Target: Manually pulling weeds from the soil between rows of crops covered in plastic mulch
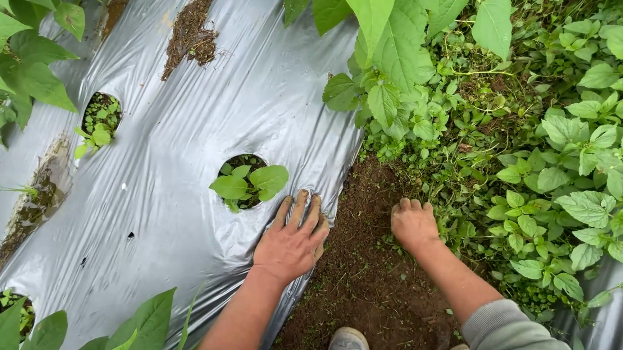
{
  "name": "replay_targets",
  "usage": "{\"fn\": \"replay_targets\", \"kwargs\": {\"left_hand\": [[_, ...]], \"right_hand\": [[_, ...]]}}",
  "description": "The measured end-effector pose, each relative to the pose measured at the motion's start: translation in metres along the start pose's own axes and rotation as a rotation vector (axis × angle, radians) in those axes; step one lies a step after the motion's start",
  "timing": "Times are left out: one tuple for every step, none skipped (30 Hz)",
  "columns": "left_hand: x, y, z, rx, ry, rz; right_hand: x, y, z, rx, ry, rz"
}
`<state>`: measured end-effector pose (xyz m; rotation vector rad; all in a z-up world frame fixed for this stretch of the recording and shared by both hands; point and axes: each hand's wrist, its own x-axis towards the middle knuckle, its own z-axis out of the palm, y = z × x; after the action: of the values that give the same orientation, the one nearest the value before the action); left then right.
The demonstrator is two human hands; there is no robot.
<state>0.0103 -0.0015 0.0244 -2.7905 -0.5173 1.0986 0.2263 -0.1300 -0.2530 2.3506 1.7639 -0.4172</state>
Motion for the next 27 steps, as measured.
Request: {"fn": "replay_targets", "kwargs": {"left_hand": [[0.001, -0.001, 0.002, -0.003, 0.023, 0.004], [0.001, -0.002, 0.001, 0.000, 0.022, 0.004], [0.000, -0.001, 0.001, -0.004, 0.023, 0.003], [-0.001, -0.001, 0.001, -0.009, 0.024, 0.003], [0.000, -0.002, 0.000, -0.010, 0.027, -0.001], [0.001, -0.003, 0.000, -0.009, 0.022, 0.001], [0.000, -0.003, 0.000, -0.007, 0.015, 0.008], [-0.001, -0.001, 0.001, -0.007, 0.016, 0.009], [-0.001, -0.001, 0.002, -0.015, 0.019, 0.006], [-0.001, -0.001, 0.002, -0.023, 0.023, 0.002], [-0.001, 0.000, 0.002, -0.025, 0.023, 0.006], [-0.002, 0.001, 0.001, -0.022, 0.014, 0.003], [-0.001, -0.001, -0.001, -0.015, 0.011, -0.005], [-0.001, -0.003, -0.004, -0.013, 0.017, -0.007], [-0.003, -0.002, -0.007, -0.009, 0.002, -0.003], [-0.004, -0.002, -0.009, -0.004, -0.013, 0.001], [-0.004, -0.002, -0.007, -0.007, -0.012, 0.006], [-0.005, -0.002, -0.005, -0.019, -0.014, -0.001], [-0.004, -0.002, -0.005, -0.032, -0.010, -0.014], [-0.005, -0.002, -0.005, -0.035, -0.002, -0.015], [-0.006, -0.002, -0.006, -0.036, -0.006, -0.018], [-0.007, -0.001, -0.007, -0.036, -0.010, -0.021], [-0.007, -0.002, -0.005, -0.037, -0.005, -0.013], [-0.005, -0.001, -0.003, -0.030, -0.009, -0.031], [-0.002, 0.001, -0.001, -0.017, -0.013, -0.036], [0.003, 0.001, 0.012, -0.012, -0.009, -0.013], [0.010, -0.001, 0.024, -0.026, 0.037, 0.012]], "right_hand": [[0.003, -0.008, 0.019, -0.078, -0.049, -0.011], [-0.003, -0.018, 0.009, -0.076, -0.048, -0.011], [-0.012, -0.027, -0.002, -0.093, -0.118, -0.024], [-0.021, -0.036, -0.012, -0.110, -0.188, -0.038], [-0.019, -0.039, -0.010, -0.114, -0.185, -0.040], [-0.018, -0.043, -0.008, -0.126, -0.195, -0.027], [-0.019, -0.047, -0.005, -0.135, -0.209, -0.011], [-0.017, -0.047, 0.027, -0.135, -0.210, -0.010], [-0.013, -0.047, 0.060, -0.103, 0.030, -0.087], [-0.009, -0.046, 0.092, -0.072, 0.272, -0.162], [-0.013, -0.046, 0.089, -0.073, 0.269, -0.161], [-0.016, -0.047, 0.087, -0.001, 0.186, -0.146], [-0.013, -0.047, 0.082, 0.070, 0.112, -0.132], [-0.020, -0.047, 0.076, 0.067, 0.118, -0.130], [-0.031, -0.047, 0.072, 0.186, -0.110, -0.122], [-0.043, -0.048, 0.068, 0.305, -0.338, -0.112], [-0.047, -0.042, 0.030, 0.304, -0.341, -0.107], [-0.052, -0.036, -0.008, 0.346, -0.495, -0.086], [-0.053, -0.028, -0.048, 0.382, -0.643, -0.065], [-0.044, -0.003, -0.097, 0.374, -0.640, -0.062], [-0.040, 0.018, -0.150, 0.332, -0.605, -0.014], [-0.041, 0.036, -0.206, 0.291, -0.569, 0.033], [-0.027, 0.068, -0.242, 0.290, -0.571, 0.043], [-0.013, 0.101, -0.278, 0.206, -0.091, 0.063], [-0.005, 0.136, -0.310, 0.115, 0.382, 0.089], [-0.024, 0.140, -0.351, 0.112, 0.375, 0.111], [-0.041, 0.143, -0.395, 0.219, 0.437, 0.251]]}}
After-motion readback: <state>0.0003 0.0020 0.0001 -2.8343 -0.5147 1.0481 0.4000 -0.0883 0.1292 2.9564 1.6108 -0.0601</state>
